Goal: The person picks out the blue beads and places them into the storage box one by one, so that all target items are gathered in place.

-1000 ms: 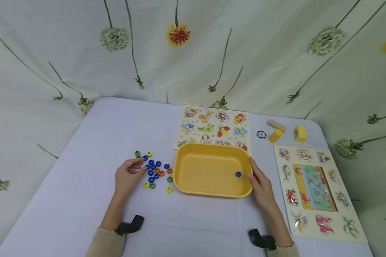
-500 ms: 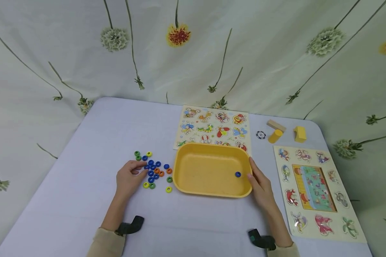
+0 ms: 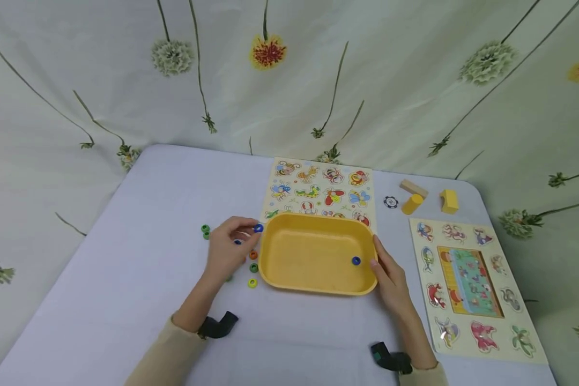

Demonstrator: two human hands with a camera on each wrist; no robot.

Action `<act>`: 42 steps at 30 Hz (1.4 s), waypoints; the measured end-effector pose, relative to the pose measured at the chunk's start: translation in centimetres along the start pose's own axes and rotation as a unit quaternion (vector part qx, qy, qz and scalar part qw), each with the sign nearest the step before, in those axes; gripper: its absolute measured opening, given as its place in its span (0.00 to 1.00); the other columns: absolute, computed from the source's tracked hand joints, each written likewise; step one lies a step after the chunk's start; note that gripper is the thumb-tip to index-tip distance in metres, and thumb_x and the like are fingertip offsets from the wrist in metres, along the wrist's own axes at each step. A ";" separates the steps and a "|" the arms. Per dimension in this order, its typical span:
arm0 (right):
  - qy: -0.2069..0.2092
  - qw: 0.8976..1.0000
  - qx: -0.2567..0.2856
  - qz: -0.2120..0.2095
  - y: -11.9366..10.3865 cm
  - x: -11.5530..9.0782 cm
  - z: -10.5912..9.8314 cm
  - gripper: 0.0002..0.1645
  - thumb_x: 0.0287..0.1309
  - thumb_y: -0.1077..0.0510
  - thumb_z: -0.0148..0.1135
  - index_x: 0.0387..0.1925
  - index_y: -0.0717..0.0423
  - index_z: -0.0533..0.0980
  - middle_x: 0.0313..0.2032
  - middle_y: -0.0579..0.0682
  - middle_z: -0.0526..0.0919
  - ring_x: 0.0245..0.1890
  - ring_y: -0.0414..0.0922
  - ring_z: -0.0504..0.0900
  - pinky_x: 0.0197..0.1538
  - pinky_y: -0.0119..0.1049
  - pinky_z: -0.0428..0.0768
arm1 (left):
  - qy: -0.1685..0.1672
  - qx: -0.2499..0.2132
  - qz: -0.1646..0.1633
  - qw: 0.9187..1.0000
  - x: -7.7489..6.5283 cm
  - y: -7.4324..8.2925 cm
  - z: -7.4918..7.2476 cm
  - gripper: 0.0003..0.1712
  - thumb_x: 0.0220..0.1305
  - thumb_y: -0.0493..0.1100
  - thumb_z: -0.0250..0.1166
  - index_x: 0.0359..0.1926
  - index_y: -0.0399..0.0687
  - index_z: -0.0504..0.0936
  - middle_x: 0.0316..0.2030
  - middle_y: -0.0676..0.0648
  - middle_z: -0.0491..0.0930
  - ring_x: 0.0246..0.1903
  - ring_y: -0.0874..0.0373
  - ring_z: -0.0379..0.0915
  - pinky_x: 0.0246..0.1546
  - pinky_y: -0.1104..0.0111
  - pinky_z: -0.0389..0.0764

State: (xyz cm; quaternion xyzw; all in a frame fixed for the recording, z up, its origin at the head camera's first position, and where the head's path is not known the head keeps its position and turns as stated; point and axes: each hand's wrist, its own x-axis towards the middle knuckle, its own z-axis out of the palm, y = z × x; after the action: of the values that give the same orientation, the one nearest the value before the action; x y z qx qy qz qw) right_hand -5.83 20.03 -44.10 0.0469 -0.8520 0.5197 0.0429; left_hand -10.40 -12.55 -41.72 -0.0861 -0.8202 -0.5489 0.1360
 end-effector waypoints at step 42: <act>0.004 1.000 0.008 -0.027 0.1 0.2 -0.1 0.28 0.62 0.63 0.44 0.64 0.56 0.56 0.64 0.54 0.59 0.63 0.47 0.58 0.57 0.14 0.55 | -0.280 0.130 0.074 0.948 1.7 3.9 14.8 0.16 0.48 0.41 0.66 0.42 0.51 0.80 0.34 0.53 0.75 0.31 0.67 0.68 0.30 0.80 0.69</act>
State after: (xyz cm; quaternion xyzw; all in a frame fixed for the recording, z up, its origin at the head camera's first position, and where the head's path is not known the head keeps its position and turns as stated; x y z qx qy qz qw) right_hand -5.99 20.14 -44.12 0.0682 -0.8463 0.5249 0.0595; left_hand -12.78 2.63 -43.10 -0.2783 -0.8809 -0.3797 -0.0495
